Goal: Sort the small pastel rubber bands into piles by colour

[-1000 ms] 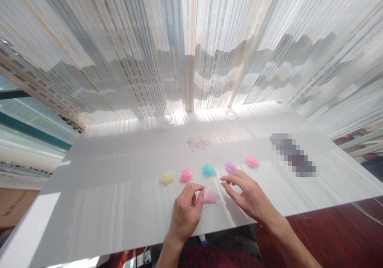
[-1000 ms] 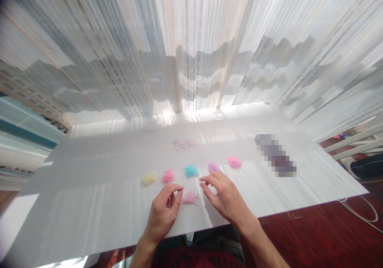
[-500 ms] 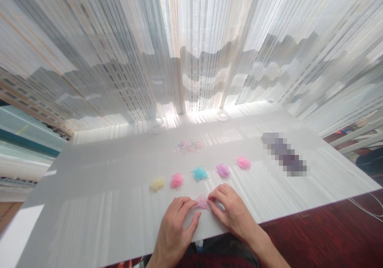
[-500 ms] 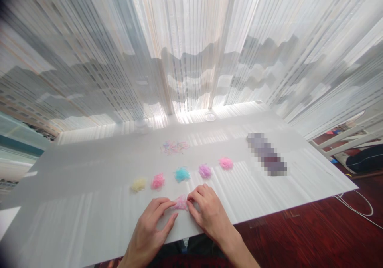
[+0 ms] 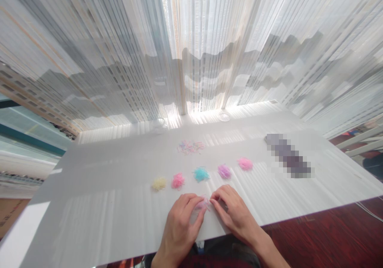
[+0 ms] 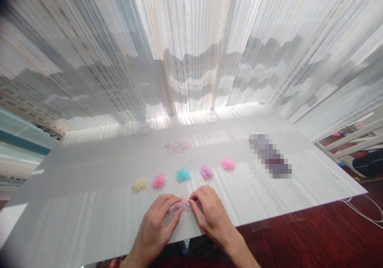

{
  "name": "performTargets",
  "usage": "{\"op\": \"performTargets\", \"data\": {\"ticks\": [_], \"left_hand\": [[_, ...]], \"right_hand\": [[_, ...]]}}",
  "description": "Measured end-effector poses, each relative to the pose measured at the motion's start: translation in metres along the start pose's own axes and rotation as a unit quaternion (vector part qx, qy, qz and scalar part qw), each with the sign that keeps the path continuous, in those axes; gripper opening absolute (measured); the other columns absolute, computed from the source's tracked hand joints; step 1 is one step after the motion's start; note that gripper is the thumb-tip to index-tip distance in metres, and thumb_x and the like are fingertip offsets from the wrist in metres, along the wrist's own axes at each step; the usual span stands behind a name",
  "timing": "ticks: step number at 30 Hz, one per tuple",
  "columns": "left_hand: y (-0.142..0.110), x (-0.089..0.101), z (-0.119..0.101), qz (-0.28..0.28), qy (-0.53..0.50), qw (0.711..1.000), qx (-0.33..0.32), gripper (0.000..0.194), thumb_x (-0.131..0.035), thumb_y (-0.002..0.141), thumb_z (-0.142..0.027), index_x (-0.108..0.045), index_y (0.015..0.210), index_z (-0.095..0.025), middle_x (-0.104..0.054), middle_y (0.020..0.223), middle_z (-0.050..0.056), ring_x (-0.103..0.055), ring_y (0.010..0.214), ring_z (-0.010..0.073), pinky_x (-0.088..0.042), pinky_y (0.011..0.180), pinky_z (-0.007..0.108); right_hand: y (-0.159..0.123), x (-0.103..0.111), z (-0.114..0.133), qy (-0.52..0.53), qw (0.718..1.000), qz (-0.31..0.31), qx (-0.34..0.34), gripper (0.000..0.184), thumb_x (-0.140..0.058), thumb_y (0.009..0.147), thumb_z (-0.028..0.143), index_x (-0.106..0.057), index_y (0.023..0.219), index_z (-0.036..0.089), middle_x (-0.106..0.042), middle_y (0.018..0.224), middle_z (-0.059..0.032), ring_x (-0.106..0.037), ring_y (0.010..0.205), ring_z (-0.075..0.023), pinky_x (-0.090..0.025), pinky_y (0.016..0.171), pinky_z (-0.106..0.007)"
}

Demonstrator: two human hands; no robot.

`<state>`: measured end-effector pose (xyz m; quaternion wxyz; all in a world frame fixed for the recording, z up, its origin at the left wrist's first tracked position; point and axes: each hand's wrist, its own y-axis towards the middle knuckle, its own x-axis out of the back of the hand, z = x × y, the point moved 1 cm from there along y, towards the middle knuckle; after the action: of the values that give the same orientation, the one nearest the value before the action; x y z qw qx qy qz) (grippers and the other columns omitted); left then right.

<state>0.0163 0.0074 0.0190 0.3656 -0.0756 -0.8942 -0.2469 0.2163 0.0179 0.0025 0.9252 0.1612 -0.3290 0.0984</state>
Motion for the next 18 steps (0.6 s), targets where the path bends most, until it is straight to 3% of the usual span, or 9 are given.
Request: {"op": "performTargets", "data": {"ticks": [11, 18], "left_hand": [[0.0080, -0.0088, 0.0018, 0.000, 0.031, 1.000, 0.001, 0.016, -0.056, 0.103, -0.022, -0.072, 0.102, -0.022, -0.073, 0.093, 0.005, -0.070, 0.080, 0.0201, -0.058, 0.072, 0.031], [0.0089, -0.0033, 0.0026, -0.002, -0.034, 0.999, 0.034, 0.013, -0.061, 0.101, -0.021, -0.074, 0.103, -0.023, -0.073, 0.095, 0.004, -0.067, 0.077, 0.0158, -0.054, 0.065, 0.024]], "right_hand": [[-0.0018, 0.0003, -0.0002, -0.007, 0.999, -0.026, 0.028, 0.011, -0.056, 0.100, 0.015, -0.060, 0.093, 0.023, -0.063, 0.088, -0.0041, -0.060, 0.081, -0.0215, -0.050, 0.072, -0.035], [-0.0010, 0.0009, 0.0011, 0.006, 0.997, -0.054, 0.048, 0.014, -0.062, 0.097, 0.015, -0.063, 0.108, 0.023, -0.064, 0.093, -0.0050, -0.063, 0.086, -0.0223, -0.054, 0.075, -0.036]]}}
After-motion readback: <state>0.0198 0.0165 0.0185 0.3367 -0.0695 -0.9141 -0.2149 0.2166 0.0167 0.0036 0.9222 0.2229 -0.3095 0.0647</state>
